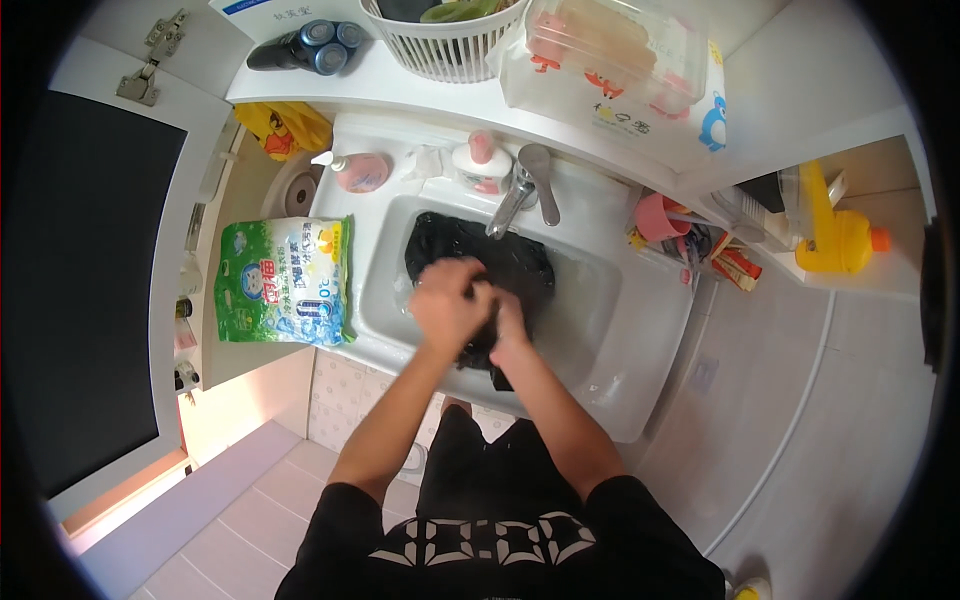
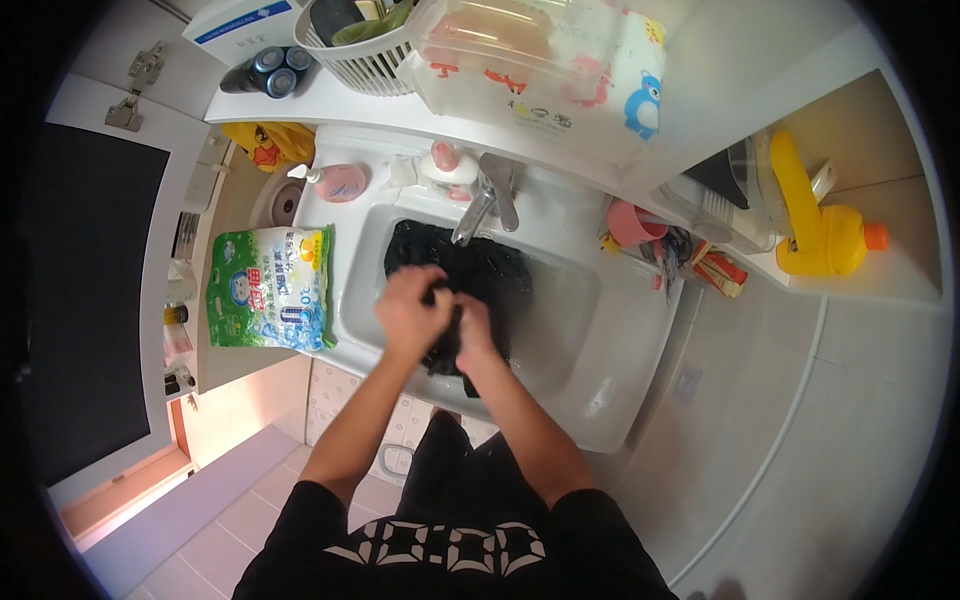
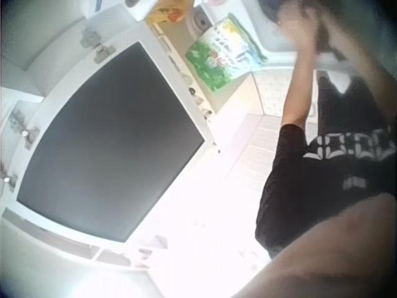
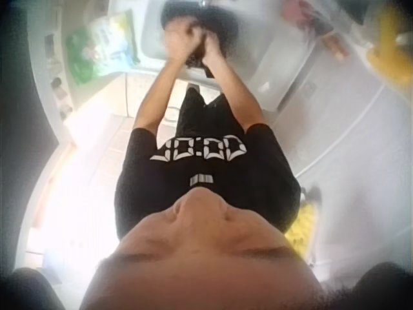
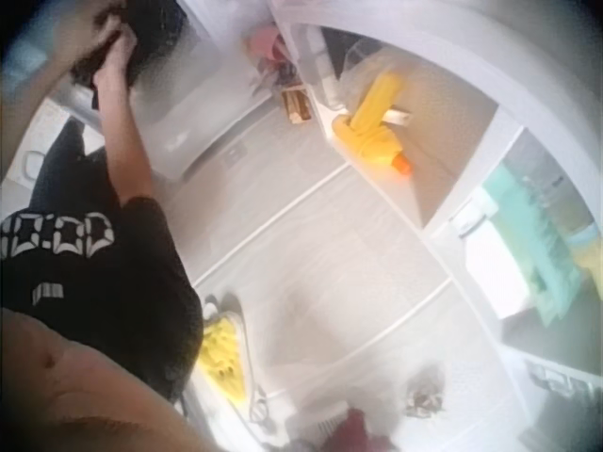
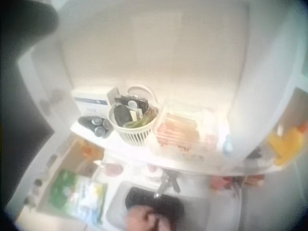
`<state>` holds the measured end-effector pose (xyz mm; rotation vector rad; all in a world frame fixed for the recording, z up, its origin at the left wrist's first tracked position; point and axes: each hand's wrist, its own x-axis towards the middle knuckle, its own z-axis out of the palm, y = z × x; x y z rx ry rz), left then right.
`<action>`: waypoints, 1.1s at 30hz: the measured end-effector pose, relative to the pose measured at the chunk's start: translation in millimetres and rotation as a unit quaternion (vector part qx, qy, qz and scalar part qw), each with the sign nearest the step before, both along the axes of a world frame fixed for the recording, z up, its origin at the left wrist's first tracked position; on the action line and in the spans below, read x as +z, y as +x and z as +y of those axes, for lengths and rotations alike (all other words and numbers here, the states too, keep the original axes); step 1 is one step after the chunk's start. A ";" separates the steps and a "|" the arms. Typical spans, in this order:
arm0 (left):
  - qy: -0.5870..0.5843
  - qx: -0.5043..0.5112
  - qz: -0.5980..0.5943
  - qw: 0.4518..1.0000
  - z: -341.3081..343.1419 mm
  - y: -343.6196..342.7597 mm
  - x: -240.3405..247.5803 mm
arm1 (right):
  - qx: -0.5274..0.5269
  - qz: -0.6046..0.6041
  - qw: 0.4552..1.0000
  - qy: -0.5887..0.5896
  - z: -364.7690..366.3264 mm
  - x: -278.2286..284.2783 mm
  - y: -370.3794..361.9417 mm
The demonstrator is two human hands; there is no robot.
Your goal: The person washes black garments by hand in a bathroom sink, first placing a bag of laundry detergent on the counter, then turning on the faucet, and finally scrubbing and wringing the clothes under running water.
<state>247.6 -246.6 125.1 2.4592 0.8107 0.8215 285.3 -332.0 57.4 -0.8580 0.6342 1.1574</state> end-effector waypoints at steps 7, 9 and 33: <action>-0.042 -0.047 -0.029 0.998 -41.6 11.4 14.0 | -0.015 0.028 0.943 0.332 -26.3 -41.5 31.6; -0.050 -0.068 -0.045 0.995 -48.4 26.6 14.7 | -0.035 -0.094 0.966 0.237 -32.1 -77.0 35.6; -0.139 -0.391 0.233 0.880 33.5 -9.0 -0.5 | 0.185 -0.468 0.863 -0.051 -29.8 18.3 50.5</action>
